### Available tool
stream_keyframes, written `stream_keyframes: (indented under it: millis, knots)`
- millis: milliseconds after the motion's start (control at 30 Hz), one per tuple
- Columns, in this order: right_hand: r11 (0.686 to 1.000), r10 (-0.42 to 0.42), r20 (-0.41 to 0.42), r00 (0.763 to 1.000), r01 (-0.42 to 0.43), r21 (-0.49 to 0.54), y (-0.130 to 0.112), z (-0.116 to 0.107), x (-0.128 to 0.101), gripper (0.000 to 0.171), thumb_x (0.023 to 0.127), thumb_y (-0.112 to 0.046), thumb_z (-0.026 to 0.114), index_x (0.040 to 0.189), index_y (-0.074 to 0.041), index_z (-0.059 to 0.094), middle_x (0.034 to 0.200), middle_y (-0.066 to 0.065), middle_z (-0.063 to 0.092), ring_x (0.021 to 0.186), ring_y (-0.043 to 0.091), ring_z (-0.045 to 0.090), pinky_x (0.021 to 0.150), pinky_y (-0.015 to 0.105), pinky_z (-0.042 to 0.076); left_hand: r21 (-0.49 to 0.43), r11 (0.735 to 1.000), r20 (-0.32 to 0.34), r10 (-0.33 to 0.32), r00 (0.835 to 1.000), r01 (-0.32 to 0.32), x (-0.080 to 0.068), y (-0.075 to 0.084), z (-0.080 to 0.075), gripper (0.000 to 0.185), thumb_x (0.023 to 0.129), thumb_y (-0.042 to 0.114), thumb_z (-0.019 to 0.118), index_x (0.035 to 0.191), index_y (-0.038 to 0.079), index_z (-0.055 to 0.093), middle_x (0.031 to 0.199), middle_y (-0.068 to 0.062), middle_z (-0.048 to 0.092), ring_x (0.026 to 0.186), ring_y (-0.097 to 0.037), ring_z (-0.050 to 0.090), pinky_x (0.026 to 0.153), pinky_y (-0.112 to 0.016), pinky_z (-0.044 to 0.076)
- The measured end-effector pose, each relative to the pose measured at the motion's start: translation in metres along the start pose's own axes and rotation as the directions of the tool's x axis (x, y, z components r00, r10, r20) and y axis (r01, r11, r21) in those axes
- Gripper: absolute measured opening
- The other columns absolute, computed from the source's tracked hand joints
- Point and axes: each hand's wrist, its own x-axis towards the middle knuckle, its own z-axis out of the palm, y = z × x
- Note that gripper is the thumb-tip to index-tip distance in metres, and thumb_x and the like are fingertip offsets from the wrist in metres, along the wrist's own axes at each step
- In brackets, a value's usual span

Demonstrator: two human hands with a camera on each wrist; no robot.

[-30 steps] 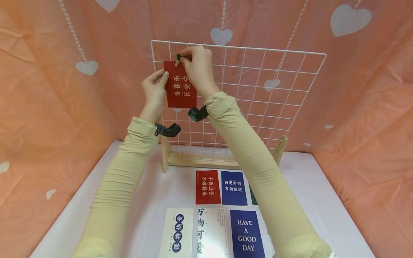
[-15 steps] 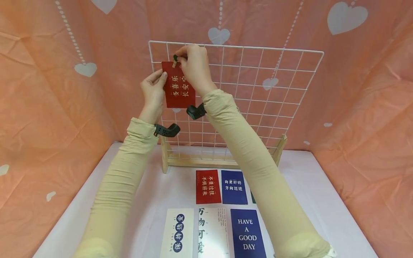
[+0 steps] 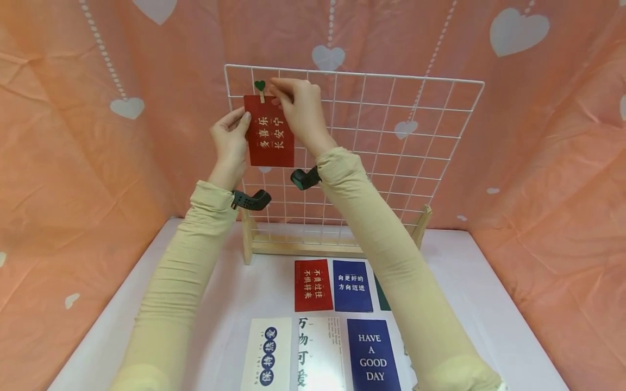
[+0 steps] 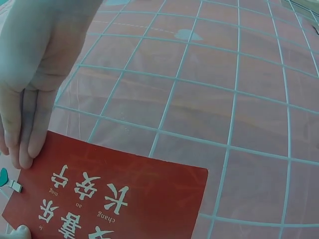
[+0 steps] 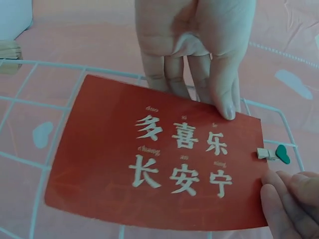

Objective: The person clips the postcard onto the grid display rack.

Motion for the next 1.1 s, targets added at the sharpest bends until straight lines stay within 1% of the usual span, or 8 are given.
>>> stream_keyframes:
  millis: [100,200,300,433,533,800,1000,1100]
  knots:
    - [1.0,-0.015,-0.015,1.0,0.015,0.01,0.002,0.0,-0.003,0.028,0.095,-0.015,0.058,0.119,-0.006,0.067,0.109,0.006,0.07,0.087,0.01,0.067,0.08,0.014,0.05,0.012,1.0,0.0,-0.002,1.0,0.002,0.0,0.001,-0.001,0.029,0.092,0.011,0.063,0.119,0.005,0.067,0.107,-0.008,0.065,0.094,-0.017,0.06,0.086,-0.028,0.049]
    - [0.999,-0.03,-0.025,0.999,0.03,0.025,0.004,0.0,-0.004,0.027,0.095,-0.014,0.058,0.118,-0.005,0.068,0.108,0.006,0.07,0.087,0.01,0.067,0.08,0.013,0.05,0.021,1.0,-0.004,-0.002,1.0,0.002,0.001,0.001,-0.001,0.028,0.091,0.013,0.063,0.119,0.006,0.067,0.104,-0.007,0.065,0.089,-0.015,0.06,0.078,-0.027,0.049]
    - [0.994,-0.015,-0.029,0.999,0.018,0.104,0.007,0.001,-0.005,0.026,0.094,-0.011,0.058,0.117,-0.003,0.068,0.108,0.007,0.07,0.087,0.01,0.067,0.081,0.014,0.05,0.027,1.0,-0.009,-0.003,1.0,0.003,0.002,0.0,-0.002,0.028,0.091,0.013,0.064,0.118,0.006,0.068,0.1,-0.006,0.066,0.082,-0.014,0.059,0.065,-0.024,0.045]
    - [0.969,0.019,-0.034,0.999,-0.01,0.246,0.012,0.001,-0.007,0.025,0.093,-0.008,0.059,0.115,-0.001,0.069,0.107,0.01,0.07,0.088,0.014,0.067,0.082,0.017,0.051,0.03,1.0,-0.002,-0.009,1.0,0.009,0.002,0.001,-0.002,0.028,0.091,0.013,0.064,0.118,0.006,0.068,0.1,-0.006,0.066,0.08,-0.014,0.057,0.06,-0.023,0.043]
    - [0.953,0.03,-0.035,0.999,-0.018,0.302,0.015,-0.001,-0.008,0.024,0.092,-0.007,0.059,0.114,-0.002,0.069,0.106,0.011,0.07,0.088,0.016,0.067,0.082,0.019,0.052,0.03,0.999,0.007,-0.01,1.0,0.009,0.002,0.001,-0.003,0.028,0.091,0.012,0.063,0.118,0.006,0.067,0.1,-0.006,0.065,0.082,-0.014,0.058,0.066,-0.025,0.045]
    - [0.947,0.012,-0.038,0.999,0.001,0.322,0.02,-0.005,-0.012,0.022,0.093,-0.004,0.059,0.111,0.003,0.069,0.101,0.013,0.07,0.087,0.014,0.068,0.081,0.019,0.052,0.06,0.998,0.02,-0.004,1.0,0.003,-0.002,0.001,-0.01,0.029,0.092,0.012,0.062,0.12,0.005,0.066,0.105,-0.007,0.064,0.086,-0.016,0.057,0.075,-0.029,0.046]
    - [0.937,0.02,-0.03,0.999,-0.008,0.348,0.027,-0.01,-0.02,0.021,0.092,-0.002,0.06,0.109,0.005,0.069,0.101,0.015,0.07,0.088,0.015,0.068,0.082,0.02,0.052,0.004,1.0,0.031,0.002,1.0,-0.002,-0.004,0.001,-0.016,0.024,0.09,0.008,0.063,0.113,0.003,0.069,0.095,-0.006,0.066,0.081,-0.016,0.057,0.076,-0.03,0.046]
    - [0.927,0.027,-0.028,0.999,-0.015,0.374,0.029,-0.014,-0.026,0.02,0.091,-0.001,0.06,0.108,0.006,0.069,0.102,0.017,0.07,0.09,0.019,0.068,0.082,0.021,0.053,-0.022,1.0,0.041,0.006,0.999,-0.005,-0.004,0.0,-0.021,0.022,0.09,0.006,0.063,0.11,0.001,0.07,0.092,-0.007,0.067,0.079,-0.017,0.06,0.077,-0.028,0.05]
